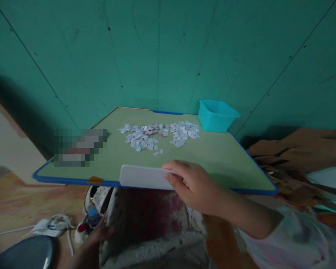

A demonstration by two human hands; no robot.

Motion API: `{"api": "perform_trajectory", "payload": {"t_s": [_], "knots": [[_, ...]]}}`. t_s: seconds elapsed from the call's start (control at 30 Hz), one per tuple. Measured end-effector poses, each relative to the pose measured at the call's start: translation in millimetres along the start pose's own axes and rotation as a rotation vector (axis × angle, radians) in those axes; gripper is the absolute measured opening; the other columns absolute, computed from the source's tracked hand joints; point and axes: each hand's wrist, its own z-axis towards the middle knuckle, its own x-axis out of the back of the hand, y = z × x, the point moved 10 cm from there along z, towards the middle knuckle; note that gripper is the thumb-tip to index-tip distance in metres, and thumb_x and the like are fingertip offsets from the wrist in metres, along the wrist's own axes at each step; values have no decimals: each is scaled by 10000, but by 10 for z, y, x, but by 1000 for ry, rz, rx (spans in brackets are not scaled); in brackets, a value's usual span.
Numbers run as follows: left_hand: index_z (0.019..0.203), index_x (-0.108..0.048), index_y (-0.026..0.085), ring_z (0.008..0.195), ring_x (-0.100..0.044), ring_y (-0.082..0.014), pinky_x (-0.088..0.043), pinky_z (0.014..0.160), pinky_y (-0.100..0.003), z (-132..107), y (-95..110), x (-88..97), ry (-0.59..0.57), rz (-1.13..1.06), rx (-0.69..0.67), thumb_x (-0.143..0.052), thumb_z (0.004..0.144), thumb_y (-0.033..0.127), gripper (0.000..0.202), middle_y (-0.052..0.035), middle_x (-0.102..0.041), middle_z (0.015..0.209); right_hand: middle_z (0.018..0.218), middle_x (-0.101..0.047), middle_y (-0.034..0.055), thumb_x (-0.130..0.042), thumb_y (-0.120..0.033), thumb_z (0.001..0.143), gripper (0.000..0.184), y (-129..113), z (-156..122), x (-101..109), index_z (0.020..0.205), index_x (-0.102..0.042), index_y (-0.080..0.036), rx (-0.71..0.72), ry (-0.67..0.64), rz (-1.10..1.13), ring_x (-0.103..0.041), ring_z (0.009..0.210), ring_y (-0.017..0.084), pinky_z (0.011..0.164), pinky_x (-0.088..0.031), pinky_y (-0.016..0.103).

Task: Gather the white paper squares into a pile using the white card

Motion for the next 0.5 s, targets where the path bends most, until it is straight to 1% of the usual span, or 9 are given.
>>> {"api": "perform_trajectory", "payload": {"t_s": [0.07,0.1,0.13,0.2,0.23,0.3,0.37,0.43,0.5], "knots": [[1316,-437,300,753,-708,-258,-543,613,-310,-39,11,-42,-27,-28,-10,-725,537,228,834,19,-752,765,761,-655,3,-440,-284,889,142,80,-142,67,927,-564,-227,-57,77,-7,-605,663,117,572,-452,204],[1300,-457,307,746,-708,-250,-542,612,-302,-41,11,-49,-44,-39,-12,-713,544,215,803,18,-750,769,746,-648,-1,-449,-293,886,132,141,-231,68,928,-557,-230,-104,100,-6,-604,648,114,551,-450,199],[1284,-474,309,741,-708,-250,-543,615,-304,-31,7,-39,-58,-47,-14,-707,544,206,783,12,-750,780,725,-638,-7,-458,-303,882,125,203,-332,47,926,-551,-232,-151,113,-4,-599,625,112,530,-448,196],[1268,-492,303,742,-706,-266,-546,625,-326,37,-30,52,-49,-43,-9,-711,532,212,773,-2,-750,801,701,-631,-11,-466,-303,879,110,308,-546,-100,892,-550,-233,-232,69,-16,-602,606,113,498,-444,197],[1266,-494,293,737,-704,-277,-546,620,-336,93,-65,139,-20,-31,4,-722,510,216,793,-4,-749,784,707,-638,-5,-468,-290,877,107,323,-645,-182,873,-557,-231,-237,47,-52,-609,622,122,527,-459,213],[1278,-482,258,728,-695,-301,-542,592,-342,231,-138,340,51,1,24,-744,439,208,880,3,-740,708,691,-636,19,-492,-263,852,96,282,-807,-338,846,-574,-213,-176,15,-166,-611,657,159,568,-480,265],[1286,-466,205,705,-683,-319,-528,541,-322,359,-207,562,148,88,44,-739,323,108,1005,25,-708,582,673,-633,27,-515,-215,828,78,292,-939,-493,840,-591,-208,-163,-34,-247,-610,700,189,647,-500,335],[1297,-451,219,789,-679,-319,-530,578,-312,452,-177,606,114,140,-30,-752,347,128,1000,25,-723,623,711,-635,37,-543,-188,804,67,346,-1048,-560,819,-605,-206,-196,-30,-267,-606,747,200,735,-499,398],[1292,-460,243,871,-667,-319,-537,618,-307,471,-120,590,82,185,-116,-762,377,145,968,19,-739,683,860,-633,76,-567,-205,789,62,408,-1156,-550,812,-624,-208,-244,29,-271,-603,850,217,786,-493,424]]}}
